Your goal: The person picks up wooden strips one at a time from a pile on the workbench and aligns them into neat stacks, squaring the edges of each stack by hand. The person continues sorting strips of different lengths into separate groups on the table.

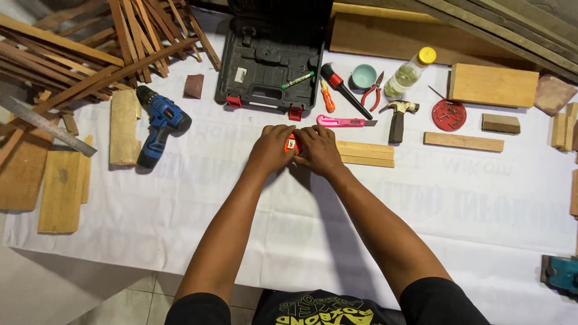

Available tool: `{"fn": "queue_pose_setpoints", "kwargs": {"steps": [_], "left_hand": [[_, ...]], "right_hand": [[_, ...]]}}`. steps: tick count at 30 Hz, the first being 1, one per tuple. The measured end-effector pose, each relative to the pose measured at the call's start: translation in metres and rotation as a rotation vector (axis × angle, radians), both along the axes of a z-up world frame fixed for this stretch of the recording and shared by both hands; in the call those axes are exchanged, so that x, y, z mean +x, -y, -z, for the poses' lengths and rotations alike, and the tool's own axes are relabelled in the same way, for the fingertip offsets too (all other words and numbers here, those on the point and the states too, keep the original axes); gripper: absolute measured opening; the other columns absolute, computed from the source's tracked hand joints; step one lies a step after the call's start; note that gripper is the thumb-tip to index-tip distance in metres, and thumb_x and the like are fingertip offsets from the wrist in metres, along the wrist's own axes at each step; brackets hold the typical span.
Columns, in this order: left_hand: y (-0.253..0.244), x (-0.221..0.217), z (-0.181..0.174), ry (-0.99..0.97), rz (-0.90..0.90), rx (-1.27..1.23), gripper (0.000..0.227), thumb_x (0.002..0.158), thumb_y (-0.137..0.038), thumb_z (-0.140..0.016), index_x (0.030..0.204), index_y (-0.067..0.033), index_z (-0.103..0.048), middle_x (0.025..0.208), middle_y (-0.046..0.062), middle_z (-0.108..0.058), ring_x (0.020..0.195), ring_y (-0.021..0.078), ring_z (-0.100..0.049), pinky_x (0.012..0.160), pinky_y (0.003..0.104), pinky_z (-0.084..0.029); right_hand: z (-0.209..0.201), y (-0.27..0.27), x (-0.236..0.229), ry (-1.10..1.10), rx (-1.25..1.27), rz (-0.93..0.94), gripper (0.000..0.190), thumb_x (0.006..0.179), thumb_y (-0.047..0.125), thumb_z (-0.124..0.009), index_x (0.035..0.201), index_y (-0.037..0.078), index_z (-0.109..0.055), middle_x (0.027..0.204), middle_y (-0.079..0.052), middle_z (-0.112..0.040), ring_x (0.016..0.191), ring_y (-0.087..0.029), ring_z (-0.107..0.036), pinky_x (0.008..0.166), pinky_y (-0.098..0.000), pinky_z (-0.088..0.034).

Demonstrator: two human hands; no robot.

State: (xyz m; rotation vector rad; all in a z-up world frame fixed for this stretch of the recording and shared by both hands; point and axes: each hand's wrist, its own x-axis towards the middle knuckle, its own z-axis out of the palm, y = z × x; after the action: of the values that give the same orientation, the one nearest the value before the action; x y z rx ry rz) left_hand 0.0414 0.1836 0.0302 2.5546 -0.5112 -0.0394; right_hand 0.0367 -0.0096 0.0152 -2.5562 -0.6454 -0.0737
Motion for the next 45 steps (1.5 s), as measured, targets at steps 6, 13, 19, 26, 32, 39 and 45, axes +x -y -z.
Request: {"fn": "queue_pose_setpoints", "kwargs": {"steps": [6,13,19,26,32,39,45], "left_hand": [[-0.005,0.018,0.001,-0.114,-0.052,-0.001,0.066,0.082,-0.028,-0.079,0.141,-0.0080,-0.058,0.139,0.011,-0.060,0.129,0.0326,-0.052,0.106,0.044,-0.047],[-0.002,0.016,0.003,-0.177,-0.057,0.012,0.065,0.082,-0.028,-0.077,0.142,-0.0100,-0.059,0.141,0.009,-0.059,0.131,0.0316,-0.052,0.111,0.042,-0.045],[0.035,-0.009,0.005,0.137,-0.116,0.142,0.055,0.087,-0.036,-0.078,0.133,-0.0089,-0.064,0.140,0.007,-0.060,0.134,0.0281,-0.051,0.121,0.062,-0.019],[0.133,-0.059,-0.001,0.201,0.000,0.097,0.059,0.088,-0.037,-0.075,0.137,-0.0079,-0.062,0.145,0.010,-0.057,0.139,0.0307,-0.046,0.120,0.063,-0.016],[0.260,-0.103,-0.002,0.244,0.098,0.035,0.059,0.088,-0.037,-0.075,0.139,-0.0106,-0.061,0.146,0.010,-0.056,0.140,0.0306,-0.046,0.123,0.062,-0.017],[0.392,-0.157,-0.018,0.273,0.086,-0.018,0.057,0.089,-0.034,-0.076,0.139,-0.0129,-0.061,0.147,0.008,-0.056,0.143,0.0304,-0.045,0.123,0.063,-0.017],[0.458,-0.186,-0.036,0.326,0.138,-0.049,0.058,0.090,-0.035,-0.076,0.142,-0.0139,-0.060,0.147,0.008,-0.055,0.143,0.0315,-0.044,0.121,0.065,-0.016]], "right_hand": [[0.009,-0.013,0.020,-0.040,-0.035,0.012,0.077,0.071,0.044,-0.085,0.138,0.014,-0.058,0.132,-0.006,-0.063,0.127,-0.033,-0.050,0.108,-0.0522,-0.033],[0.011,-0.010,0.014,-0.093,-0.047,0.039,0.076,0.075,0.047,-0.081,0.140,0.015,-0.057,0.139,-0.004,-0.061,0.131,-0.032,-0.048,0.110,-0.0521,-0.033],[0.001,0.029,-0.024,0.000,0.040,0.148,0.074,0.078,0.043,-0.081,0.143,0.016,-0.058,0.147,-0.011,-0.056,0.139,-0.036,-0.042,0.111,-0.0521,-0.033],[0.005,0.131,-0.094,0.161,0.051,0.375,0.060,0.087,0.033,-0.079,0.140,0.012,-0.061,0.145,-0.013,-0.056,0.140,-0.038,-0.044,0.115,-0.0521,-0.035],[-0.018,0.238,-0.149,0.168,0.036,0.475,0.058,0.086,0.029,-0.077,0.139,0.011,-0.062,0.144,-0.014,-0.055,0.140,-0.038,-0.043,0.115,-0.0522,-0.034],[-0.050,0.364,-0.210,0.195,0.006,0.490,0.054,0.088,0.027,-0.076,0.138,0.012,-0.062,0.144,-0.013,-0.055,0.142,-0.036,-0.043,0.116,-0.0515,-0.033],[-0.056,0.429,-0.238,0.266,0.043,0.575,0.050,0.086,0.026,-0.078,0.134,0.014,-0.066,0.141,-0.012,-0.056,0.139,-0.037,-0.044,0.116,-0.0514,-0.034]]}}
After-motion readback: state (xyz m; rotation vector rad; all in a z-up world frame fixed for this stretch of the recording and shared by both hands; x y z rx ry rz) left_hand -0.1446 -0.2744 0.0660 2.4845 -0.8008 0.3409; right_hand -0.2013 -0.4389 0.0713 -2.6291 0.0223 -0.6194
